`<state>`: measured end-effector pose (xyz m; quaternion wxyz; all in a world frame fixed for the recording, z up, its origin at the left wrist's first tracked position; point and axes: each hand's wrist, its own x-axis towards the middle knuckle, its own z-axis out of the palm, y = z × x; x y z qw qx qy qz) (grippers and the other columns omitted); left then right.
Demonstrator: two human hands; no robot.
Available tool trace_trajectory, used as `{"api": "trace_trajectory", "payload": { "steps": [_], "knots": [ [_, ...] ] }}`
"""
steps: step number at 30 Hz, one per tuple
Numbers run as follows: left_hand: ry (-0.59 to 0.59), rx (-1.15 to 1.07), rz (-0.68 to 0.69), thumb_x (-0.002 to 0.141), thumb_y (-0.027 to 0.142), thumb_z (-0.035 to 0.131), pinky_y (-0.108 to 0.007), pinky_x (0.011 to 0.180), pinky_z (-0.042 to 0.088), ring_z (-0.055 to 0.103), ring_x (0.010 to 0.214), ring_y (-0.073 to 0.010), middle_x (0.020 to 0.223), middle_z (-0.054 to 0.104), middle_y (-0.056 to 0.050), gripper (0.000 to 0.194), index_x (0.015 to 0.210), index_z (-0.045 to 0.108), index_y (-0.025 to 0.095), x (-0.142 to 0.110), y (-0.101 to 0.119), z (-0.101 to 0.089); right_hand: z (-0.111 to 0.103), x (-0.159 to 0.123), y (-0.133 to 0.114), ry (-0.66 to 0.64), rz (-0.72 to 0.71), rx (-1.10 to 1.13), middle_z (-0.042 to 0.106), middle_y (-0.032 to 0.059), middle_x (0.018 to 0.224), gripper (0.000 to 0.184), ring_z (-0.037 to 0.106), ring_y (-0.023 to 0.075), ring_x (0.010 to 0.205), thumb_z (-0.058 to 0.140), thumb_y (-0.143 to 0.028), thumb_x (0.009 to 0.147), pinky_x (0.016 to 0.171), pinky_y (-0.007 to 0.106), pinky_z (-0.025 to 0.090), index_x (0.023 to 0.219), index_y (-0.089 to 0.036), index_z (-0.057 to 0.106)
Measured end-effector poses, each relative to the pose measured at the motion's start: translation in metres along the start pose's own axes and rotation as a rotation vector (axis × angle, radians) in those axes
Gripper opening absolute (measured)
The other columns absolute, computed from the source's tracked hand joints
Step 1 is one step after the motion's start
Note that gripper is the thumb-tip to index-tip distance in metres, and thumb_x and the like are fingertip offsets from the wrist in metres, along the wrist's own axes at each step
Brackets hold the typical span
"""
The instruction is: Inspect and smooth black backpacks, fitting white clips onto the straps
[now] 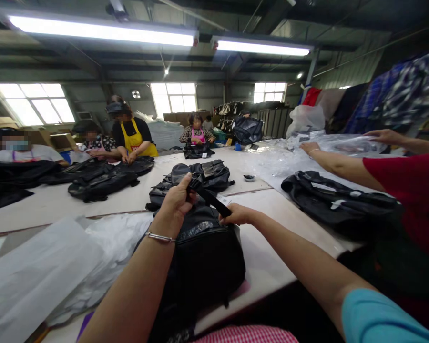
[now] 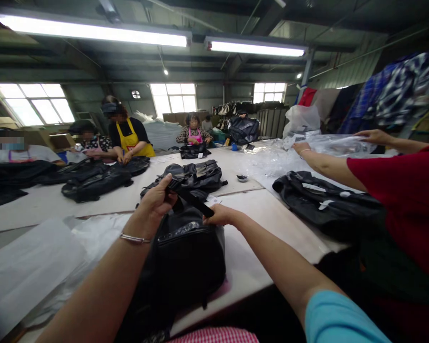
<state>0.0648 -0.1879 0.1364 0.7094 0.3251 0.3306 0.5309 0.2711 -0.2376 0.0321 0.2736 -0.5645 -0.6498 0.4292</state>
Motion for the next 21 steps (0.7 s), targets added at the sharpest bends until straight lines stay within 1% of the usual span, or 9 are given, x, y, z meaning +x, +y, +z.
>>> {"api": "trace_trajectory", "payload": {
  "steps": [1, 3, 5, 7, 9, 12, 15, 19, 21],
  "knots": [
    [0.016, 0.010, 0.020, 0.081, 0.022, 0.074, -0.012, 0.031, 0.033, 0.046, 0.037, -0.0057, 0.054, 0.054, 0.003, 0.025, 0.070, 0.053, 0.015, 0.001, 0.002, -0.002, 0.002, -0.001, 0.010, 0.000, 0.032, 0.010, 0.065, -0.0003, 0.066, 0.024, 0.058, 0.0156, 0.068, 0.082, -0.034, 0.062, 0.066, 0.026, 0.044, 0.072, -0.014, 0.073],
    [0.032, 0.021, 0.027, 0.083, 0.021, 0.072, -0.012, 0.031, 0.034, 0.046, 0.036, -0.0057, 0.054, 0.055, 0.003, 0.024, 0.069, 0.053, 0.015, 0.004, 0.004, -0.005, 0.006, -0.004, 0.025, -0.003, 0.077, 0.040, 0.065, 0.0017, 0.064, 0.031, 0.058, 0.0165, 0.066, 0.079, -0.043, 0.066, 0.064, 0.027, 0.044, 0.070, -0.013, 0.073],
    [0.037, -0.004, 0.011, 0.084, 0.020, 0.070, -0.012, 0.031, 0.034, 0.045, 0.035, -0.0055, 0.053, 0.054, 0.003, 0.024, 0.068, 0.052, 0.016, 0.005, 0.004, -0.007, 0.007, -0.008, 0.034, -0.013, 0.079, 0.089, 0.067, 0.0029, 0.068, 0.039, 0.059, 0.0174, 0.068, 0.076, -0.051, 0.069, 0.065, 0.028, 0.044, 0.075, -0.013, 0.074],
    [0.044, -0.051, -0.012, 0.085, 0.020, 0.069, -0.012, 0.031, 0.033, 0.044, 0.035, -0.0052, 0.051, 0.053, 0.004, 0.025, 0.067, 0.051, 0.016, 0.006, 0.004, -0.008, 0.006, -0.011, 0.039, -0.029, 0.023, 0.188, 0.070, 0.0029, 0.076, 0.046, 0.061, 0.0177, 0.073, 0.075, -0.056, 0.070, 0.069, 0.028, 0.046, 0.086, -0.013, 0.075],
    [0.053, -0.082, -0.020, 0.085, 0.019, 0.069, -0.012, 0.031, 0.032, 0.044, 0.034, -0.0049, 0.051, 0.053, 0.005, 0.025, 0.067, 0.051, 0.017, 0.007, 0.005, -0.008, 0.001, -0.012, 0.040, -0.024, -0.047, 0.299, 0.069, 0.0022, 0.078, 0.049, 0.060, 0.0163, 0.073, 0.075, -0.057, 0.070, 0.070, 0.028, 0.046, 0.091, -0.013, 0.073],
    [0.048, -0.096, -0.022, 0.084, 0.018, 0.069, -0.011, 0.031, 0.031, 0.044, 0.035, -0.0048, 0.051, 0.054, 0.005, 0.023, 0.069, 0.052, 0.017, 0.008, 0.007, -0.007, -0.006, -0.009, 0.040, -0.004, -0.099, 0.379, 0.065, 0.0003, 0.070, 0.045, 0.056, 0.0125, 0.065, 0.079, -0.053, 0.069, 0.065, 0.025, 0.042, 0.085, -0.012, 0.070],
    [0.033, -0.099, -0.035, 0.084, 0.018, 0.069, -0.011, 0.031, 0.031, 0.045, 0.035, -0.0048, 0.052, 0.054, 0.005, 0.021, 0.070, 0.053, 0.017, 0.009, 0.008, -0.007, -0.008, -0.001, 0.037, -0.043, -0.113, 0.402, 0.063, -0.0002, 0.068, 0.044, 0.054, 0.0111, 0.062, 0.080, -0.053, 0.070, 0.061, 0.024, 0.041, 0.081, -0.012, 0.068],
    [0.001, -0.103, -0.054, 0.083, 0.018, 0.071, -0.012, 0.031, 0.032, 0.047, 0.037, -0.0051, 0.053, 0.055, 0.005, 0.021, 0.071, 0.054, 0.017, 0.009, 0.008, -0.008, -0.005, 0.014, 0.028, -0.104, -0.139, 0.479, 0.069, 0.0045, 0.075, 0.049, 0.062, 0.0151, 0.066, 0.077, -0.058, 0.071, 0.064, 0.027, 0.047, 0.083, -0.012, 0.067],
    [-0.004, -0.107, -0.060, 0.082, 0.019, 0.072, -0.012, 0.032, 0.033, 0.047, 0.037, -0.0050, 0.053, 0.055, 0.005, 0.021, 0.071, 0.054, 0.016, 0.009, 0.008, -0.010, -0.006, 0.019, 0.023, -0.159, -0.146, 0.574, 0.072, 0.0081, 0.080, 0.047, 0.068, 0.0193, 0.072, 0.080, -0.055, 0.069, 0.070, 0.030, 0.051, 0.081, -0.011, 0.066]
  ]
}}
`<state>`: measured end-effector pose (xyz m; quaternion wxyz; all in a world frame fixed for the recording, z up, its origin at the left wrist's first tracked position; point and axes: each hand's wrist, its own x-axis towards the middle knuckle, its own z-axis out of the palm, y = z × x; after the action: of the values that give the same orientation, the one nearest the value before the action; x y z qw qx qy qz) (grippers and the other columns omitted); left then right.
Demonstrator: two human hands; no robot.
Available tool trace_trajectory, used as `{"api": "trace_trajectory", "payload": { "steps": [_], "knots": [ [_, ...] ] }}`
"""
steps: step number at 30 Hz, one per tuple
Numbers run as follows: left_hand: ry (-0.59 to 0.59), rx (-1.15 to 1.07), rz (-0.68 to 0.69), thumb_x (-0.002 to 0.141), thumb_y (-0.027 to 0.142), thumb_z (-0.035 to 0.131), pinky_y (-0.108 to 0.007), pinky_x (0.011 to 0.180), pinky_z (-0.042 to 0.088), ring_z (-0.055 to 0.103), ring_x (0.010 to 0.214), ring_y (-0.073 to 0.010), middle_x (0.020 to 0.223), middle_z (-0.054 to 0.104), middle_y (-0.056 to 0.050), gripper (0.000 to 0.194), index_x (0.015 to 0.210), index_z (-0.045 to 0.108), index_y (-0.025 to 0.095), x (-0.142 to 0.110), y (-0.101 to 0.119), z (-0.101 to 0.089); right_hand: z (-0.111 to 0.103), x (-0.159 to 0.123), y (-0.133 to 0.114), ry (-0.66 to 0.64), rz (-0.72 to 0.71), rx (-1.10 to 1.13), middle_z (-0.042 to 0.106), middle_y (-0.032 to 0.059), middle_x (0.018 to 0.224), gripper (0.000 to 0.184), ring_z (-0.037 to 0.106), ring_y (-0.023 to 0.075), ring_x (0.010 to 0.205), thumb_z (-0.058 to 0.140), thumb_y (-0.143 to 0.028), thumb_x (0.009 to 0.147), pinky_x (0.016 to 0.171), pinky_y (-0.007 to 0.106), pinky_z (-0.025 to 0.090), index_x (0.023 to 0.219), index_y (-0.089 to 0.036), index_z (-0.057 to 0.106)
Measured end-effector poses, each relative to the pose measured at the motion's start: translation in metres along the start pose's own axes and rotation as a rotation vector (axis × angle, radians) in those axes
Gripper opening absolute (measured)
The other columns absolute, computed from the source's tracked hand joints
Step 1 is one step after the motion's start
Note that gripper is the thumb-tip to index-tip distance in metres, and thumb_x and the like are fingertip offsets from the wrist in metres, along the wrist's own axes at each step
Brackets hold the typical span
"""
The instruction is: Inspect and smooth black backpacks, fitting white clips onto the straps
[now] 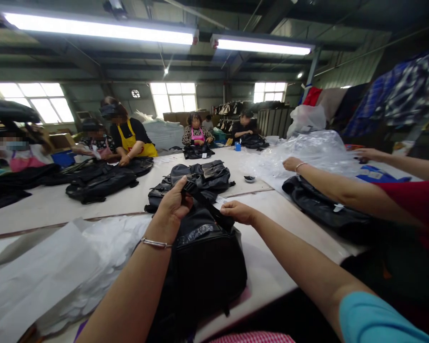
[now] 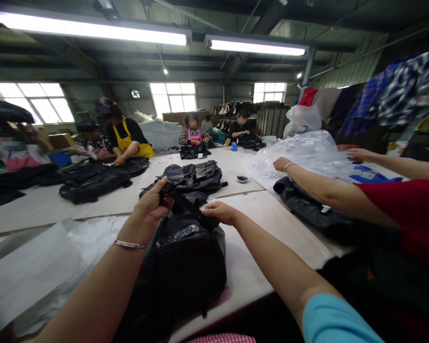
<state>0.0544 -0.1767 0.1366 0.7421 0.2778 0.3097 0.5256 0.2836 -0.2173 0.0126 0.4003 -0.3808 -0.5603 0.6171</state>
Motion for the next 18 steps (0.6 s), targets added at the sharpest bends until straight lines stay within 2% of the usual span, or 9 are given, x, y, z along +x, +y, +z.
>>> {"api": "trace_trajectory", "payload": {
  "steps": [3, 5, 7, 9, 11, 13, 15, 18],
  "knots": [
    [-0.007, -0.001, -0.009, 0.081, 0.019, 0.073, -0.011, 0.032, 0.032, 0.047, 0.037, -0.0047, 0.053, 0.055, 0.005, 0.020, 0.072, 0.055, 0.016, 0.000, 0.001, -0.002, 0.000, 0.004, -0.005, -0.128, 0.008, 0.182, 0.075, 0.0117, 0.092, 0.043, 0.072, 0.0249, 0.087, 0.084, -0.047, 0.068, 0.082, 0.035, 0.053, 0.083, -0.011, 0.068],
    [-0.010, 0.002, -0.015, 0.081, 0.020, 0.073, -0.011, 0.032, 0.031, 0.046, 0.036, -0.0046, 0.053, 0.055, 0.005, 0.020, 0.072, 0.055, 0.016, 0.000, 0.001, -0.003, 0.001, 0.005, -0.005, -0.218, 0.032, 0.221, 0.074, 0.0144, 0.102, 0.042, 0.071, 0.0259, 0.096, 0.083, -0.046, 0.070, 0.086, 0.035, 0.052, 0.089, -0.010, 0.070],
    [-0.010, 0.010, -0.029, 0.082, 0.021, 0.072, -0.011, 0.031, 0.031, 0.045, 0.036, -0.0045, 0.053, 0.055, 0.005, 0.020, 0.072, 0.056, 0.016, 0.000, 0.000, -0.003, 0.002, 0.007, -0.003, -0.285, 0.090, 0.190, 0.074, 0.0163, 0.104, 0.043, 0.071, 0.0246, 0.094, 0.081, -0.046, 0.072, 0.085, 0.033, 0.052, 0.090, -0.009, 0.071],
    [-0.002, 0.023, -0.042, 0.083, 0.021, 0.072, -0.012, 0.031, 0.030, 0.044, 0.035, -0.0045, 0.052, 0.055, 0.005, 0.020, 0.071, 0.056, 0.016, 0.000, 0.000, -0.002, 0.004, 0.008, 0.002, -0.311, 0.168, 0.130, 0.075, 0.0149, 0.094, 0.043, 0.072, 0.0216, 0.083, 0.080, -0.048, 0.073, 0.078, 0.030, 0.054, 0.087, -0.008, 0.071],
    [0.011, 0.034, -0.033, 0.084, 0.021, 0.070, -0.012, 0.030, 0.030, 0.045, 0.036, -0.0047, 0.053, 0.055, 0.004, 0.020, 0.071, 0.056, 0.016, 0.000, 0.000, -0.001, 0.006, 0.008, 0.007, -0.256, 0.201, 0.114, 0.075, 0.0100, 0.082, 0.042, 0.071, 0.0189, 0.072, 0.082, -0.048, 0.071, 0.071, 0.029, 0.054, 0.081, -0.009, 0.069],
    [0.027, 0.042, -0.011, 0.085, 0.019, 0.069, -0.012, 0.031, 0.031, 0.046, 0.037, -0.0049, 0.054, 0.056, 0.004, 0.019, 0.072, 0.056, 0.016, -0.001, 0.001, -0.001, 0.008, 0.005, 0.012, -0.162, 0.170, 0.138, 0.072, 0.0056, 0.076, 0.042, 0.070, 0.0177, 0.067, 0.084, -0.048, 0.068, 0.067, 0.028, 0.054, 0.078, -0.012, 0.064],
    [0.035, 0.052, -0.002, 0.086, 0.019, 0.068, -0.012, 0.031, 0.031, 0.046, 0.037, -0.0049, 0.053, 0.055, 0.004, 0.020, 0.071, 0.055, 0.016, 0.000, 0.001, -0.001, 0.010, -0.002, 0.014, -0.073, 0.105, 0.150, 0.071, 0.0030, 0.075, 0.042, 0.069, 0.0180, 0.066, 0.085, -0.045, 0.067, 0.067, 0.030, 0.053, 0.084, -0.015, 0.061],
    [0.017, 0.070, -0.014, 0.085, 0.021, 0.068, -0.012, 0.031, 0.032, 0.046, 0.037, -0.0051, 0.053, 0.055, 0.004, 0.021, 0.071, 0.054, 0.016, 0.003, 0.000, -0.003, 0.013, -0.013, 0.014, 0.035, 0.047, 0.059, 0.071, 0.0029, 0.073, 0.040, 0.066, 0.0160, 0.065, 0.081, -0.044, 0.072, 0.068, 0.028, 0.050, 0.093, -0.015, 0.063]
  ]
}}
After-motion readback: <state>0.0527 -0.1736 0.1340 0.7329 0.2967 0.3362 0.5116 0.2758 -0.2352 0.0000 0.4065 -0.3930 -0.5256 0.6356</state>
